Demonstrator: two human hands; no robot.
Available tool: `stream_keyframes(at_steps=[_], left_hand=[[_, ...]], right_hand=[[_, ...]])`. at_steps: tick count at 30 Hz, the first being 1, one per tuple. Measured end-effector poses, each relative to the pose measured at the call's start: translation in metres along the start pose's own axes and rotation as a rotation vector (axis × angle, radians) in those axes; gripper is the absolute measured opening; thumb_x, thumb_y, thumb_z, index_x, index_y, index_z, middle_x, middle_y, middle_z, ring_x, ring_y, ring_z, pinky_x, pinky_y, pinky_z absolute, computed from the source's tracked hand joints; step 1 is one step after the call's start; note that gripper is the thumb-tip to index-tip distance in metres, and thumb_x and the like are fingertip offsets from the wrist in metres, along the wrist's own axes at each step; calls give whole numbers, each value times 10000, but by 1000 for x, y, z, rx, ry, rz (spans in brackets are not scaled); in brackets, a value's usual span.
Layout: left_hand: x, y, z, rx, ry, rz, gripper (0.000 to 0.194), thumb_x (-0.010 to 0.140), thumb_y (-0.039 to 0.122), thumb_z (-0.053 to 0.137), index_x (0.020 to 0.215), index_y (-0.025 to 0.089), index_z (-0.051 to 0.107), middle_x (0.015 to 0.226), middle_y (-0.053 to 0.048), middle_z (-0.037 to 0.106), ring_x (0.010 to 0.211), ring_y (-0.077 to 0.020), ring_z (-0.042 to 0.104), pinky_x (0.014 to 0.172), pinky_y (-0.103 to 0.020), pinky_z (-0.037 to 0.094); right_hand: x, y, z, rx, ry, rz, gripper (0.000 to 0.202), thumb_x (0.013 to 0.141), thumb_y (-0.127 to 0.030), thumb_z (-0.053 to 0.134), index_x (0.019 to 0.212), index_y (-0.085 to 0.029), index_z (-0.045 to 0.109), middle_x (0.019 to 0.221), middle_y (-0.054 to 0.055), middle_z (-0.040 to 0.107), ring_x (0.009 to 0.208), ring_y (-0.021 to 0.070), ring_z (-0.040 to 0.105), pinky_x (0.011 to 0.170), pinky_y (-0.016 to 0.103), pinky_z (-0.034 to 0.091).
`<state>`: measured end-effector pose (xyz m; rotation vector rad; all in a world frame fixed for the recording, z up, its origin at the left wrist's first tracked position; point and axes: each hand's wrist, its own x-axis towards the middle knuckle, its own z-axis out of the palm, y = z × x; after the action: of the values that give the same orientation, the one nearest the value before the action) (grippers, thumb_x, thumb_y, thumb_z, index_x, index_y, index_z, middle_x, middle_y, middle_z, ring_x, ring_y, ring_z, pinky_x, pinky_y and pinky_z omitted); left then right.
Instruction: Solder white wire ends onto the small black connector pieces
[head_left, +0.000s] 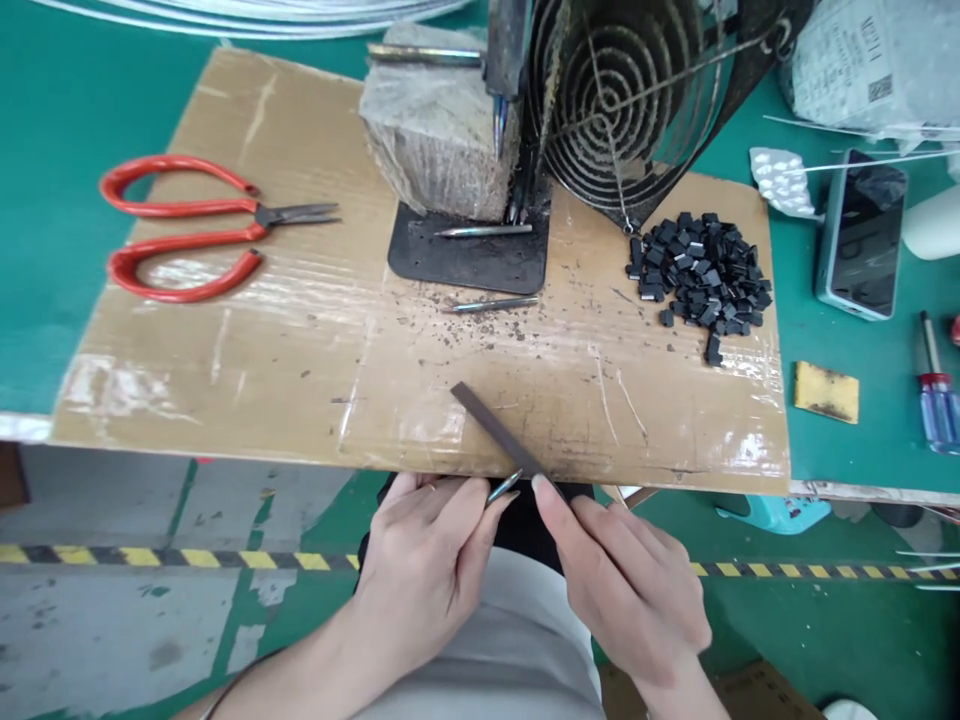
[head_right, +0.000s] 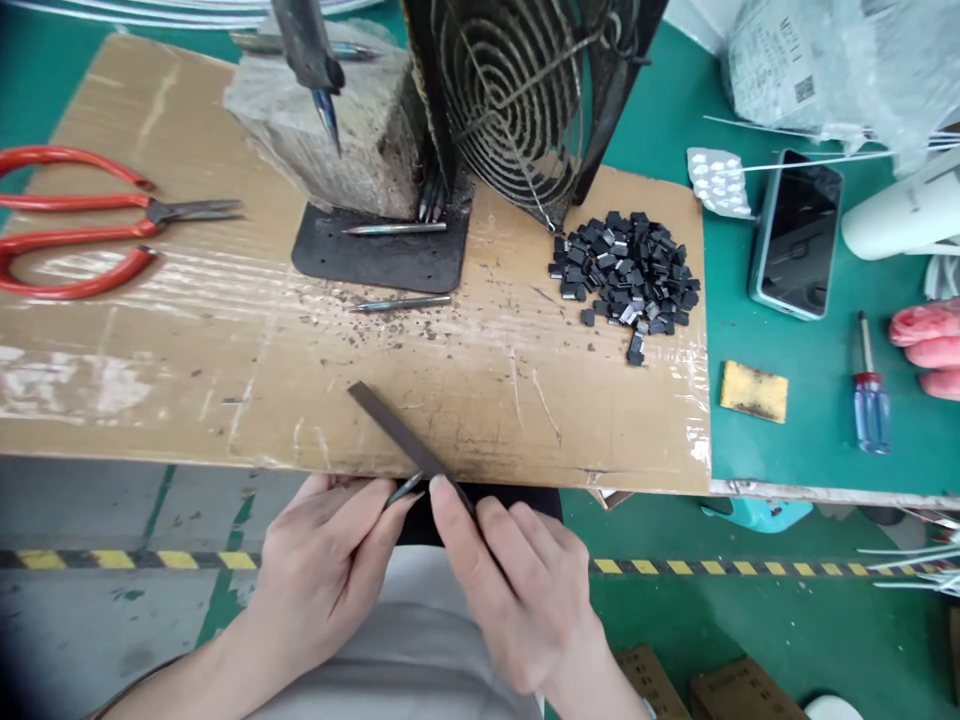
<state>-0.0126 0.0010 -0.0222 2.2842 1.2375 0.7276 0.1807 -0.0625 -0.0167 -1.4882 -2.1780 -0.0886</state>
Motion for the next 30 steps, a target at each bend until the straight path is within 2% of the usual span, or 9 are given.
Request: stream_keyframes(at_steps=[6, 11, 16, 21, 27, 30], left_hand=[[-2, 0, -1, 91, 1, 33, 344, 1053, 106, 448, 748, 250, 380, 566, 67, 455, 478, -164, 407, 622, -334, 305], [-1, 0, -1, 59, -4, 25, 335, 1049, 98, 454, 753, 247, 400, 580, 63, 473, 488, -163, 431, 641, -323, 337], [-1, 0, -1, 71, 1, 24, 337, 1050, 97, 443, 756, 251, 383, 567, 68, 469, 477, -165, 424, 634, -324, 333], [-2, 0, 0, 83, 9, 29, 332, 1043, 93, 457, 757, 250, 392, 580, 63, 482, 483, -163, 431, 625, -322, 328], [-2, 0, 0, 80, 5, 21, 343, 1037, 91, 464, 740, 245, 386, 568, 67, 463, 484, -156, 422, 616, -327, 314], [-2, 0, 1, 42, 5, 12, 328, 1020, 76, 473, 744, 239, 400, 572, 71, 451, 487, -147, 402, 609, -323, 316]], right_hand=[[6, -3, -7, -12, -10, 49, 286, 1013, -30, 556, 1107, -163, 791, 810, -1, 786, 654, 107, 667, 663, 280, 519], [11, -1, -1, 23, 27, 14, 319, 994, -39, 569, 1216, -146, 771, 875, 13, 791, 694, 113, 679, 666, 273, 519], [7, -4, -7, -4, 17, 51, 284, 1015, -28, 552, 1099, -157, 790, 799, -1, 781, 647, 107, 652, 673, 282, 502], [12, -4, -3, 12, 10, 26, 293, 994, -43, 591, 1199, -141, 776, 862, 10, 793, 694, 116, 672, 692, 280, 517], [8, -5, -8, -1, 22, 65, 275, 991, -18, 574, 1082, -149, 799, 801, 4, 786, 631, 111, 654, 666, 292, 503], [8, -3, -5, 17, 15, 44, 300, 984, -13, 570, 1148, -136, 788, 824, 10, 786, 642, 115, 659, 643, 290, 508]])
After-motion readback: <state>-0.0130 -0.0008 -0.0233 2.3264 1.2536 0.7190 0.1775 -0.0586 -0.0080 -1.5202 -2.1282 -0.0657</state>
